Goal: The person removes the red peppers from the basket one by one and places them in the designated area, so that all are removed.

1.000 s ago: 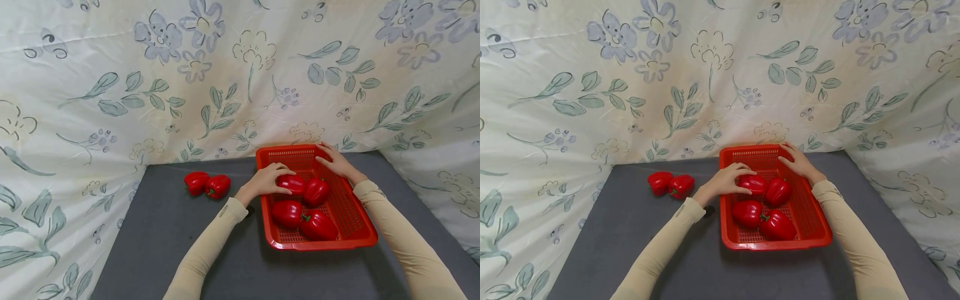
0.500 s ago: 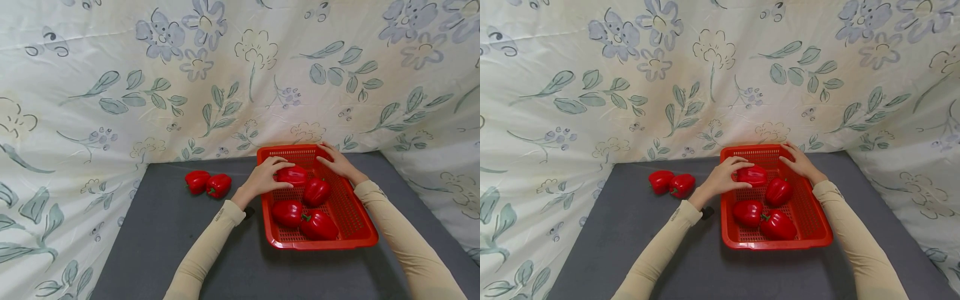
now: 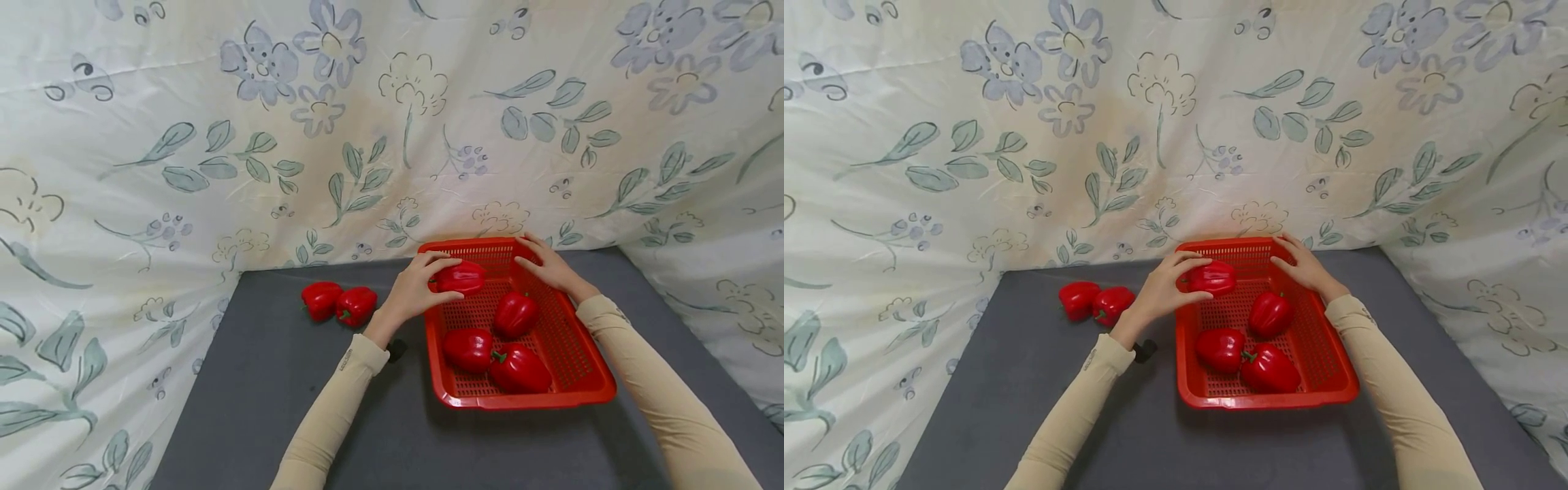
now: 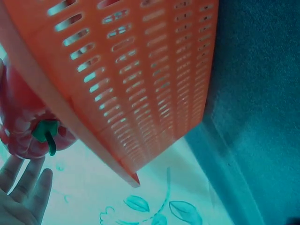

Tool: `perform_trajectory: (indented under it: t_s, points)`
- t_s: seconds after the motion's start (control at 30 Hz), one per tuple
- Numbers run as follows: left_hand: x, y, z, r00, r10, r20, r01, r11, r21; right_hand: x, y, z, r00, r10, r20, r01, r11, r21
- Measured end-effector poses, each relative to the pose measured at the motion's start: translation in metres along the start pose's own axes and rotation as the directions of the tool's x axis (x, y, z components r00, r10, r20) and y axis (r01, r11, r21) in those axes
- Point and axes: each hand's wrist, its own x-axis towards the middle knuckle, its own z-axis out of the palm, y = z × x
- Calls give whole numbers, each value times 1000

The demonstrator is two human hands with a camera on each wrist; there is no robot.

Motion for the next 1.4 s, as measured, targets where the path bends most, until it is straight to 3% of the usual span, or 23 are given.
perform_trajectory:
  t_s: [0.43,0.8,1.2,1.4]
  points:
    - [-18,-15,-16,991,-54,-125,48,998,-44,1,2,1,1000,-4,-15,4,1000,-3]
    - [-36,-28,-24,979,-79,-187,72,996,-43,-2,1,2,1000,7,-13,-7,1000,-5]
    - [-55,-42,-32,969,-103,-224,97,995,-36,-2,0,2,1000,7,-9,-7,1000,0]
    - [-63,-47,-32,964,-148,-222,146,989,-23,-1,3,3,1000,1,-20,-1,1000,-5]
